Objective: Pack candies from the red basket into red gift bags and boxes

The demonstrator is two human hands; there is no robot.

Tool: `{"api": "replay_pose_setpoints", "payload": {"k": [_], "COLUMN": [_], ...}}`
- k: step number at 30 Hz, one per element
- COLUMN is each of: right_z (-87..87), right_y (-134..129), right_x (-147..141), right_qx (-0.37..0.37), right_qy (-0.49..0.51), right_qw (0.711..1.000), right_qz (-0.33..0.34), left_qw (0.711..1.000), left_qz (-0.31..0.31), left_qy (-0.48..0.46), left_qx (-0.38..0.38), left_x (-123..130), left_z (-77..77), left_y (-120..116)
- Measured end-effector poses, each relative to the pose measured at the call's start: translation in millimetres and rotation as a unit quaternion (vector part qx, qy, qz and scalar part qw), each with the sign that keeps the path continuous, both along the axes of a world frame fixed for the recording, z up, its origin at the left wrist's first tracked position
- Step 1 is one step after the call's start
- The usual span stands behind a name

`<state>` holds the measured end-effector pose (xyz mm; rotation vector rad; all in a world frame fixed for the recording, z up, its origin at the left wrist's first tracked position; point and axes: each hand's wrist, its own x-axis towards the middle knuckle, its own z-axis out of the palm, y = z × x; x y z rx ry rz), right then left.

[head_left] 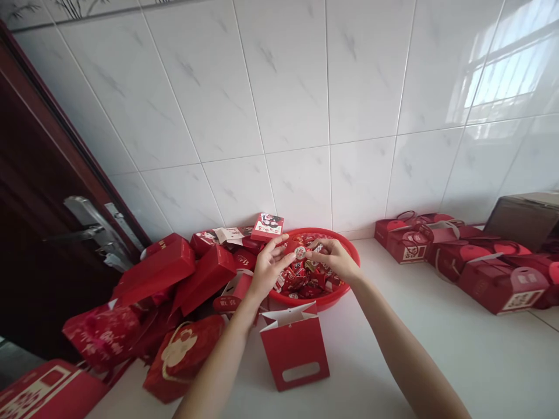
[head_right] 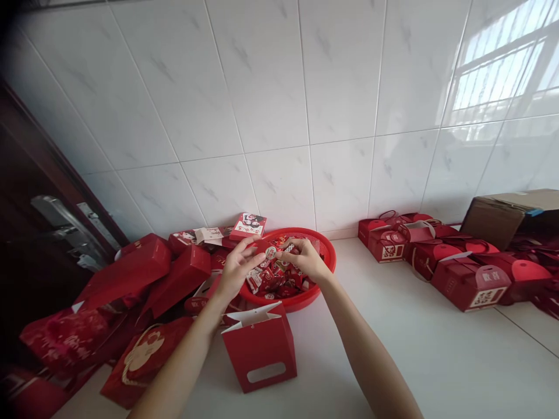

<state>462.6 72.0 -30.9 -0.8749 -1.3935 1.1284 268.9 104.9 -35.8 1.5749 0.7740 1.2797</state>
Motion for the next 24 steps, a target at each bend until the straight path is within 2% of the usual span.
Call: {"api": "replay_pose_setpoints", "payload": {"k": [4, 7, 10, 13, 16, 20, 22, 24], "right_z": [15.3, 23.5, 29.8, 35.4, 39.3, 42.1, 44.1, 46.6], "right_y": [-18, -29, -39, -48, -55, -61, -64, -67], "right_x": [1, 6, 11, 13, 12, 12, 14, 18], "right_qx": [0.013, 0.016, 0.020, 0.011, 0.013, 0.032, 0.045, 0.048], "right_qy": [-0.015, -0.012, -0.015, -0.033, -0.066, -0.149, -0.191, -0.232], "right_qw": [1.000, 1.000, 1.000, 0.999, 0.996, 0.986, 0.977, 0.968], "right_qz": [-0.013, -0.015, -0.007, 0.013, 0.051, 0.075, 0.079, 0.085], "left_qw": [1.000, 0.996, 0.984, 0.971, 0.973, 0.983, 0.983, 0.981], "left_qz": [-0.012, -0.046, -0.097, -0.091, -0.043, 0.007, -0.012, -0.070], "left_qy": [-0.002, 0.052, 0.140, 0.217, 0.229, 0.182, 0.174, 0.165], "left_qx": [0.013, 0.050, 0.055, 0.029, 0.008, -0.039, -0.060, -0.069], "left_x": [-25, -48, -66, -71, -65, -48, -39, -31], "left_z": [11.6, 15.5, 13.5, 4.4, -7.9, -17.9, -18.9, -18.0], "left_y": [-24, -48, -75, -94, -98, -87, -80, -74]}}
